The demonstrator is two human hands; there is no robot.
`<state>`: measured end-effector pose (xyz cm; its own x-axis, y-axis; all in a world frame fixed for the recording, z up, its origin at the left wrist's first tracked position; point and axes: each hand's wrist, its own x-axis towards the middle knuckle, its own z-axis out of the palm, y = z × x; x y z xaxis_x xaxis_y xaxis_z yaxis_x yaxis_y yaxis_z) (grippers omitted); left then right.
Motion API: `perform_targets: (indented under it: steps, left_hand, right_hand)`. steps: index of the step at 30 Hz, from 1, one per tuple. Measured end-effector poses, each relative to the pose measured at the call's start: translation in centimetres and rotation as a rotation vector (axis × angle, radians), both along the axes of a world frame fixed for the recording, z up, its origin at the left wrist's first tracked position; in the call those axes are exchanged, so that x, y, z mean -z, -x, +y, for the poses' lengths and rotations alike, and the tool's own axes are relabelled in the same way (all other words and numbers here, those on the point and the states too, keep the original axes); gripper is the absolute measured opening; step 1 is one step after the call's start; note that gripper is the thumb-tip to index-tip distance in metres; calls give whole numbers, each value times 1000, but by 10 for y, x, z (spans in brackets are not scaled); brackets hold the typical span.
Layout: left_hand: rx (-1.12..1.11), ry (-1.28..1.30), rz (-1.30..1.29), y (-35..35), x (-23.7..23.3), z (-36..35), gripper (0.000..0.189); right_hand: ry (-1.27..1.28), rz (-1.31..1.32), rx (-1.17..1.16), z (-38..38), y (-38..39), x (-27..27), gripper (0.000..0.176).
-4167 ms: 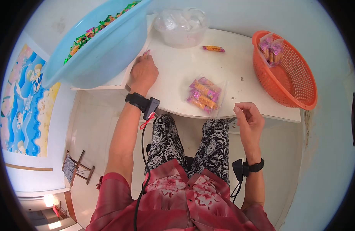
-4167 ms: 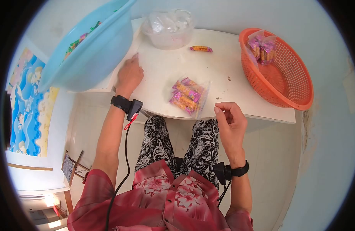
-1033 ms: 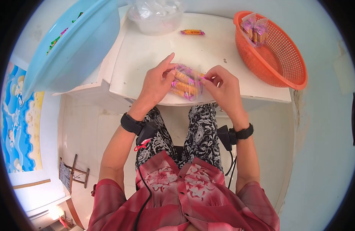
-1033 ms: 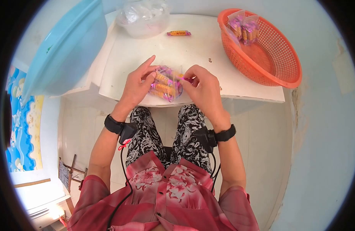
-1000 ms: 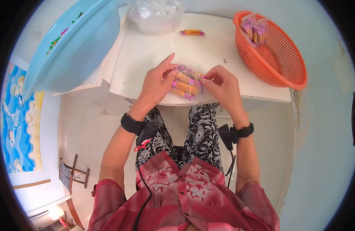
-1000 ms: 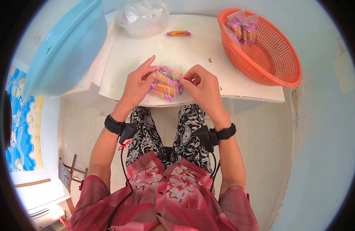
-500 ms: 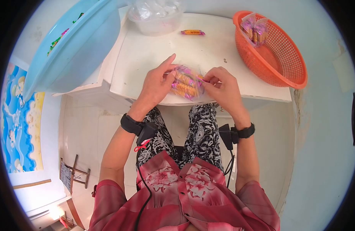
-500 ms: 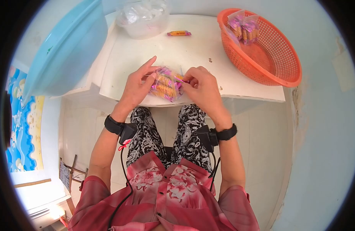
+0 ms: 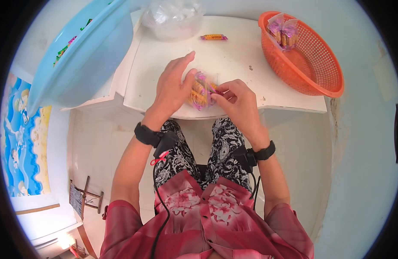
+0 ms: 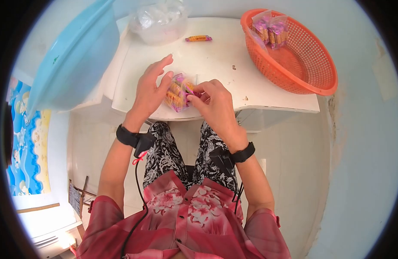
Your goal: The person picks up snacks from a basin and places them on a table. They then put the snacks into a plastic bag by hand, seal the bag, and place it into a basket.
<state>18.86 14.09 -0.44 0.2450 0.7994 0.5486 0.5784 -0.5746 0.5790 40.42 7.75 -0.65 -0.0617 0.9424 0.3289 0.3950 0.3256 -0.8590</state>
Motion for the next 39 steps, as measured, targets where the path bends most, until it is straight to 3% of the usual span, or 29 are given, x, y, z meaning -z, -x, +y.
perform_targets:
  steps: [4, 10, 15, 20, 23, 29, 32, 35, 39]
  left_hand:
    - [-28, -303, 259, -17, -25, -32, 31]
    - [-112, -235, 457, -30, -20, -29, 21]
    - [-18, -244, 359, -29, -22, -27, 9]
    - [74, -159, 196, -31, -22, -36, 10]
    - [63, -144, 147, -28, -18, -35, 12]
    - [214, -130, 83, -18, -20, -30, 14]
    - [264, -122, 53, -22, -19, -31, 14]
    - [234, -121, 55, -21, -18, -32, 14]
    - [205, -107, 21, -14, -18, -32, 13]
  right_hand:
    - [-31, 49, -90, -8, -9, 2, 26]
    - [-43, 52, -100, -1, -16, 19, 30]
    - [-158, 8, -87, -2, -15, 22, 27]
    - [-415, -61, -56, -3, -11, 14, 25]
    - [-446, -240, -120, -4, -12, 11, 25]
    - [-579, -187, -18, 6, -4, 20, 23]
    - [-656, -313, 127, 13, 3, 26, 21]
    - [-623, -329, 196, 12, 12, 24, 21]
    - [-597, -247, 93, 7, -5, 4, 20]
